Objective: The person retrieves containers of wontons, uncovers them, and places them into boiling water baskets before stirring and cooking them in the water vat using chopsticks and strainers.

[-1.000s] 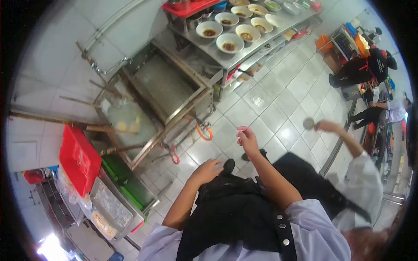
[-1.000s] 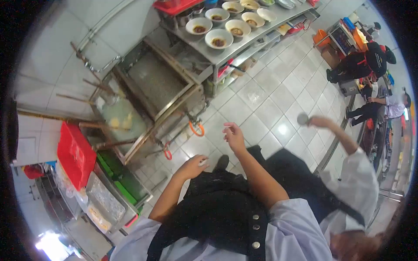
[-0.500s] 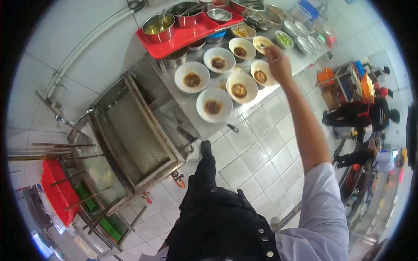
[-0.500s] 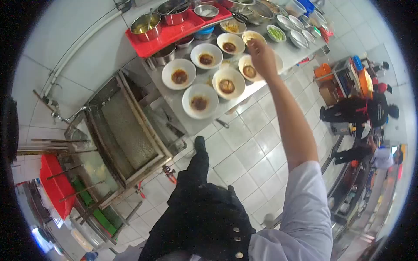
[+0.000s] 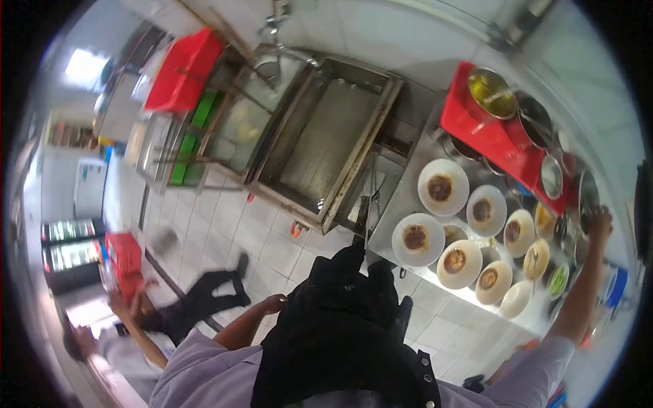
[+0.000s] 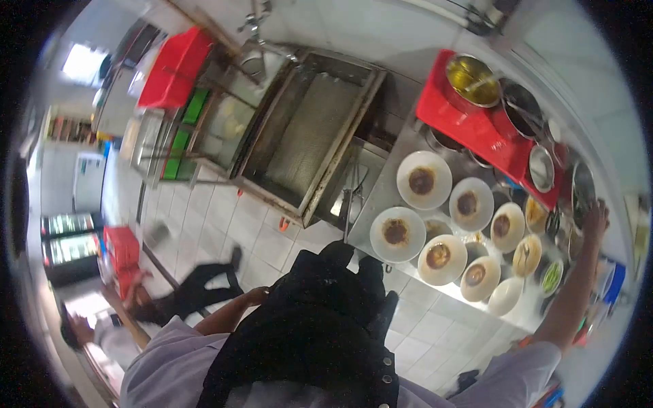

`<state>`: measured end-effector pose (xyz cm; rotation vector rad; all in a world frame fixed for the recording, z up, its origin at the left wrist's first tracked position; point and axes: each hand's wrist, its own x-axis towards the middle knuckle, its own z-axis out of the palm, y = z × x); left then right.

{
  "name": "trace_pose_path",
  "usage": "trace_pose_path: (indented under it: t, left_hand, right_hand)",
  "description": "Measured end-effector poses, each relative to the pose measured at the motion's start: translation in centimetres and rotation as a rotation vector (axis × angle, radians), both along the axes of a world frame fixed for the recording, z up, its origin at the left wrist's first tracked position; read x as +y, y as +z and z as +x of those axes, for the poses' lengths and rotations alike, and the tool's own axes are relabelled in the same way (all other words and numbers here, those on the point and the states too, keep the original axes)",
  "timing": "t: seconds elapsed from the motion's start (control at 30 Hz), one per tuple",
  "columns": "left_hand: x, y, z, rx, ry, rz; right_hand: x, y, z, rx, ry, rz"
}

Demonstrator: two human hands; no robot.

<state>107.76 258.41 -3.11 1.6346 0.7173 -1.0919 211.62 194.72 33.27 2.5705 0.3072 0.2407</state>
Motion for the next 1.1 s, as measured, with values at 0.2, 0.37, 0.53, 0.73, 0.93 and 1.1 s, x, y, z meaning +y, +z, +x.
trace_pose_path:
  t: [0.2,0.37,0.53,0.73,0.93,1.1]
  left_hand:
    - [-12.2,5.4,1.8,0.129,0.236,0.042]
    - [-13.6,7.1,1.7,0.163,0.347,0.096]
    - [-11.6,7.9,0.2,0.187,0.433,0.138]
    - [-4.6,6.4,-1.0,0.192,0.486,0.128]
    - [8.7,2.3,-4.0,0.166,0.544,0.119]
    - [18.7,2.5,-9.8,0.127,0.677,0.096]
  right_hand:
    - [1.5,0.2,1.4,0.095,-0.111,-0.077]
    - [-5.4,3.6,2.0,0.109,-0.027,-0.265]
    - [-10.2,15.1,-5.3,0.165,0.134,0.345]
    - [28.9,18.8,-33.7,0.570,0.281,0.998]
    - [66.8,3.1,-43.8,0.657,0.625,0.986]
    - [87.9,-8.2,-41.3,0.531,0.640,0.821]
